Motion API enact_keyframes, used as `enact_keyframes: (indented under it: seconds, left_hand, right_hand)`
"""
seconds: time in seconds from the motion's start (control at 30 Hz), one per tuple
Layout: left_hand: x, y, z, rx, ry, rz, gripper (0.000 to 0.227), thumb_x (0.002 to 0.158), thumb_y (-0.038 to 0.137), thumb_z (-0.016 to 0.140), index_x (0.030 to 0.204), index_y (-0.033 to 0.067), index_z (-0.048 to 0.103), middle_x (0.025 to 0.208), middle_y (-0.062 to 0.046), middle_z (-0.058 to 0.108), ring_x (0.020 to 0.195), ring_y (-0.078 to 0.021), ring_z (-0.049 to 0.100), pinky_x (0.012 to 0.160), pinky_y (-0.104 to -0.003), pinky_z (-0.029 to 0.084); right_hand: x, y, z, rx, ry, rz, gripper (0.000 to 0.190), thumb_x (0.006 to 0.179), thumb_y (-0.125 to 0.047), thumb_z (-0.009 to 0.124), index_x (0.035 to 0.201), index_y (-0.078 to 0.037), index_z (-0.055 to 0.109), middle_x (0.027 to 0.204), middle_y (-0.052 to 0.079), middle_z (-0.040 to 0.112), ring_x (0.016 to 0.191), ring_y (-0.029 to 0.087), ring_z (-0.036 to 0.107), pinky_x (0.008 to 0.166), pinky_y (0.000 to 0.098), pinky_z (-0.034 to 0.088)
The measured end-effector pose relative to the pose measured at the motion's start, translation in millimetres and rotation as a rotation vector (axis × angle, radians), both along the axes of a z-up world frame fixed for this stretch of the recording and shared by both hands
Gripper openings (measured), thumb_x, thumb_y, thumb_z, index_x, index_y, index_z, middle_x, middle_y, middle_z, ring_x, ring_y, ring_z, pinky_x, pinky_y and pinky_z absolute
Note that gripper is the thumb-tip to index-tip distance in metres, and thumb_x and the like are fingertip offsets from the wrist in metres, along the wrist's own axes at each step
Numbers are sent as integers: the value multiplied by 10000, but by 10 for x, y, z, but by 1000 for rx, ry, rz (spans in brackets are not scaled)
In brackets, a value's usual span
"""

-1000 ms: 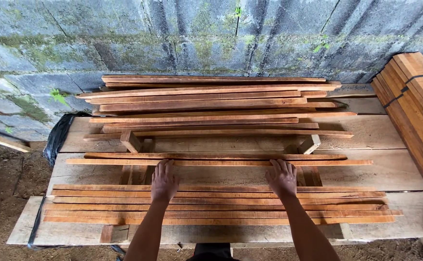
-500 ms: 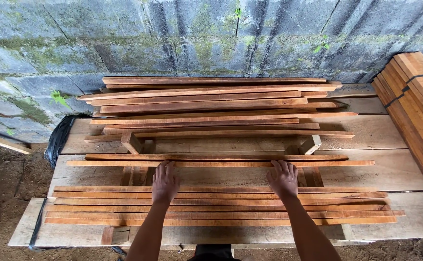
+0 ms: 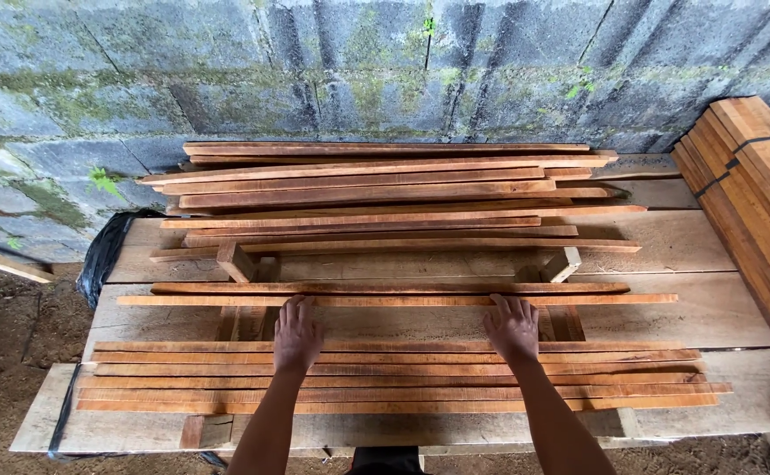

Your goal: Arranging and sorting long wooden slats on a workbench.

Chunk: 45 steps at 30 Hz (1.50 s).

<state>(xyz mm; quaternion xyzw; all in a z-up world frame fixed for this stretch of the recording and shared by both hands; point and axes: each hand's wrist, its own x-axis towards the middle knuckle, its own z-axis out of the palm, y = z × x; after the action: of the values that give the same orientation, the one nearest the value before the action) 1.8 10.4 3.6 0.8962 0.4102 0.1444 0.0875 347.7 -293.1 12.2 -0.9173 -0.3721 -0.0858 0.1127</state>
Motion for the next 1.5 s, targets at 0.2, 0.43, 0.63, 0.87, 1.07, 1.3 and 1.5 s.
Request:
enact_keyframes:
  seconds: [0.2,0.43,0.63,0.87,1.07,1.3,1.5]
  left_hand:
    - [2,29,-96,-32,-1,12,529,894,234,466,1421,201,491,1356,-78,439,1390,-288,438,1035,-457,508]
    - [-23,56,-223,9,47,28,499,903,296,478,1395,240,535,1262,-45,455,1321,-260,452,1032,-429,490]
    - [-17,25,-118,-28,40,24,451,919,303,474,1358,250,566,1255,-39,490,1295,-245,490,1007,-399,505]
    - [35,97,-167,-92,60,62,454,881,343,542,1334,329,572,1177,-23,519,1197,-256,556,933,-418,543]
    - [214,451,-544,75,146,1,413,780,362,673,1176,309,565,1188,19,514,1218,-220,525,1045,-435,467]
    - [29,587,-467,503,184,-243,434,833,399,711,1233,318,564,1123,62,628,1051,-137,695,978,-429,519]
    - [-24,723,-58,502,82,-321,202,989,241,568,1181,223,630,1075,6,675,1106,-172,658,1090,-426,438]
  right_hand:
    - [-35,-8,14,-42,282,-70,458,988,-450,533,1419,-300,567,1056,162,754,1015,375,761,930,509,579]
    - [116,-26,-277,-122,384,-108,375,970,-563,497,1295,-384,550,947,154,778,970,413,773,885,535,571]
    - [2,-4,-9,-148,454,-139,419,930,-572,522,1309,-398,557,1049,183,782,1041,430,755,946,534,568]
    - [-7,61,233,-196,500,-175,518,910,-549,543,1415,-482,453,1151,199,758,1128,443,720,993,532,550]
    - [294,126,-329,-166,48,-9,469,794,-452,708,1229,-328,582,1008,108,714,1048,346,713,884,454,569]
    - [419,99,-201,103,-481,416,245,685,-363,754,847,-187,698,836,59,616,887,279,665,729,400,534]
    - [755,97,-354,291,-508,344,267,815,-314,734,1043,-174,734,969,53,690,963,244,690,1011,424,511]
